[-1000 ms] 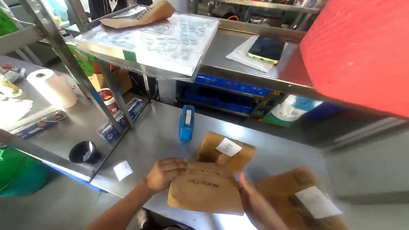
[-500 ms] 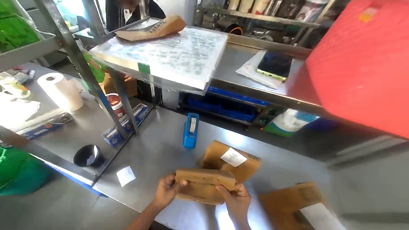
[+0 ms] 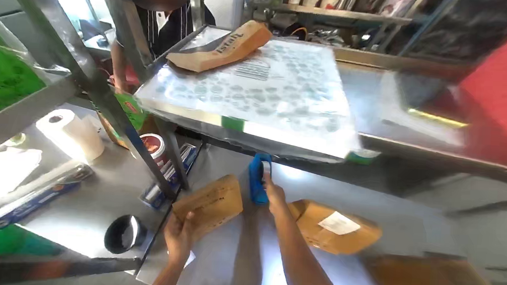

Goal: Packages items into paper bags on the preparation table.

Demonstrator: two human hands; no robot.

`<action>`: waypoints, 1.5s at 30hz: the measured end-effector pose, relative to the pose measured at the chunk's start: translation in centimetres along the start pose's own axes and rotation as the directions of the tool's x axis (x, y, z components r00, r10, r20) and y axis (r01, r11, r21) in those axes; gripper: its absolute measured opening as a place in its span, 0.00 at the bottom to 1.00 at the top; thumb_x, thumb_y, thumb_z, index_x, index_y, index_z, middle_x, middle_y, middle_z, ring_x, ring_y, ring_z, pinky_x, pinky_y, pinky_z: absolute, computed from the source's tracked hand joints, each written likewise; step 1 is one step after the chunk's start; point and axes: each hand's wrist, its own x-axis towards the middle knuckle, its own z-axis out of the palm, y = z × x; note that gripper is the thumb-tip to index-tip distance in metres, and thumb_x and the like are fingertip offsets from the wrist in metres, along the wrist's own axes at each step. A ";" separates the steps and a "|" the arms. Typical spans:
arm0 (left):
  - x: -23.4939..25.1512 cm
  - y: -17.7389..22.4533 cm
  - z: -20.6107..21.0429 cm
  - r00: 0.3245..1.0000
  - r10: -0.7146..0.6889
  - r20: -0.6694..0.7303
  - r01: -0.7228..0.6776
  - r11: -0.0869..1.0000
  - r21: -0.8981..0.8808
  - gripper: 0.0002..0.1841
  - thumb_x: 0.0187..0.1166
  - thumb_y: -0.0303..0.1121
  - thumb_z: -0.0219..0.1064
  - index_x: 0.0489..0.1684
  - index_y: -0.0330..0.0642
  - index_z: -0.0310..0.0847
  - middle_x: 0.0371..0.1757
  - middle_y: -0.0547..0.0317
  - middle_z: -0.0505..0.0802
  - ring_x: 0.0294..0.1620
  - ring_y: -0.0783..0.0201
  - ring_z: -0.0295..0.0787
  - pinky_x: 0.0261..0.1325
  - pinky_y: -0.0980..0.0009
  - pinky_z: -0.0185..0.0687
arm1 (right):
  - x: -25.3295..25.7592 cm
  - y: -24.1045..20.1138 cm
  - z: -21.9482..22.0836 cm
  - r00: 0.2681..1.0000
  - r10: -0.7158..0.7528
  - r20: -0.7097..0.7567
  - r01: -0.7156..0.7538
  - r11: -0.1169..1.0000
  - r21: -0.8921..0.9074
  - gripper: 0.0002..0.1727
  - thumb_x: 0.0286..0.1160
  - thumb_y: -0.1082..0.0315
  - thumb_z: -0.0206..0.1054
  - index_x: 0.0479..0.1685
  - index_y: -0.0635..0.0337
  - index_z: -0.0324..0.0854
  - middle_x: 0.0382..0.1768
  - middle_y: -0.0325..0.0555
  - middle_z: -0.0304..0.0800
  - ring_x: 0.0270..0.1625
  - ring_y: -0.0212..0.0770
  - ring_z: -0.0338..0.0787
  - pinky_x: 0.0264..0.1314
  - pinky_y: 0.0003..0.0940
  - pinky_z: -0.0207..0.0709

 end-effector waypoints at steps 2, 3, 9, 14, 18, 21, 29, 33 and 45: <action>0.4 -0.5 -0.5 0.999 0.010 0.048 -0.014 0.996 0.089 0.13 0.79 0.25 0.69 0.59 0.32 0.82 0.43 0.57 0.97 0.43 0.65 0.95 0.50 0.68 0.94 | 0.7 -0.4 -0.6 0.997 0.037 0.063 -0.036 0.999 -0.007 0.40 0.86 0.33 0.51 0.57 0.64 0.88 0.58 0.57 0.92 0.61 0.55 0.88 0.62 0.62 0.77; 0.4 -0.8 -0.8 0.996 0.015 0.085 -0.027 0.989 0.148 0.12 0.79 0.26 0.70 0.57 0.33 0.84 0.42 0.58 0.97 0.41 0.67 0.95 0.49 0.68 0.94 | 0.0 -0.2 -1.0 0.999 -0.011 0.045 0.012 1.000 -0.021 0.34 0.89 0.38 0.54 0.57 0.63 0.88 0.58 0.54 0.93 0.62 0.53 0.89 0.65 0.61 0.77; 1.2 -1.9 -1.8 0.973 0.110 0.202 -0.179 0.914 0.364 0.08 0.81 0.33 0.70 0.39 0.38 0.93 0.32 0.64 0.95 0.29 0.77 0.90 0.38 0.76 0.89 | -6.9 5.1 0.3 0.946 -0.236 -0.223 0.223 0.971 -0.083 0.24 0.88 0.48 0.60 0.51 0.62 0.87 0.46 0.53 0.94 0.51 0.54 0.91 0.56 0.62 0.81; 1.4 -1.5 -0.9 0.977 0.102 0.188 -0.171 0.901 0.399 0.08 0.82 0.34 0.70 0.41 0.40 0.93 0.32 0.64 0.95 0.27 0.76 0.88 0.35 0.75 0.88 | -4.5 9.1 0.8 0.989 -0.003 -0.149 -0.010 0.996 -0.090 0.28 0.94 0.48 0.50 0.57 0.63 0.86 0.47 0.54 0.93 0.48 0.50 0.92 0.53 0.56 0.84; 1.8 -0.9 0.5 0.984 0.100 0.150 -0.151 0.908 0.390 0.09 0.81 0.35 0.71 0.36 0.39 0.92 0.29 0.64 0.94 0.26 0.75 0.88 0.34 0.74 0.88 | -12.7 6.5 4.1 0.927 -0.290 0.238 0.186 0.907 0.378 0.20 0.92 0.60 0.53 0.42 0.65 0.86 0.29 0.40 0.88 0.28 0.32 0.85 0.32 0.31 0.82; 1.1 -0.6 1.3 0.983 0.075 0.168 -0.130 0.929 0.347 0.09 0.82 0.36 0.71 0.33 0.41 0.91 0.26 0.64 0.93 0.23 0.72 0.88 0.29 0.71 0.89 | -15.0 4.8 10.1 0.813 -0.454 0.365 0.329 0.875 0.355 0.20 0.91 0.58 0.56 0.37 0.61 0.89 0.28 0.40 0.90 0.28 0.34 0.86 0.34 0.34 0.83; 1.1 -0.2 0.3 0.987 0.094 0.132 -0.136 0.921 0.365 0.07 0.80 0.32 0.71 0.36 0.39 0.92 0.29 0.65 0.94 0.27 0.76 0.88 0.33 0.77 0.87 | -12.2 5.9 5.0 0.889 -0.458 -0.004 0.400 0.781 -0.480 0.25 0.72 0.44 0.73 0.47 0.59 0.90 0.46 0.55 0.94 0.51 0.58 0.93 0.54 0.62 0.86; 1.1 -0.7 -0.1 0.988 0.100 0.120 -0.136 0.930 0.342 0.06 0.80 0.29 0.71 0.37 0.38 0.92 0.32 0.64 0.96 0.30 0.75 0.91 0.38 0.76 0.90 | -4.8 2.4 -0.2 0.890 -0.370 -0.267 0.312 0.921 -0.235 0.40 0.77 0.34 0.63 0.67 0.66 0.80 0.70 0.70 0.78 0.75 0.69 0.77 0.74 0.69 0.72; 1.0 -1.0 -0.5 0.983 0.125 0.137 -0.168 0.916 0.365 0.06 0.79 0.30 0.71 0.36 0.37 0.91 0.32 0.64 0.96 0.31 0.76 0.91 0.39 0.76 0.90 | -5.0 8.2 2.2 0.925 -0.243 -0.292 0.101 0.898 -0.428 0.32 0.93 0.44 0.48 0.46 0.63 0.88 0.41 0.62 0.92 0.48 0.65 0.92 0.52 0.69 0.81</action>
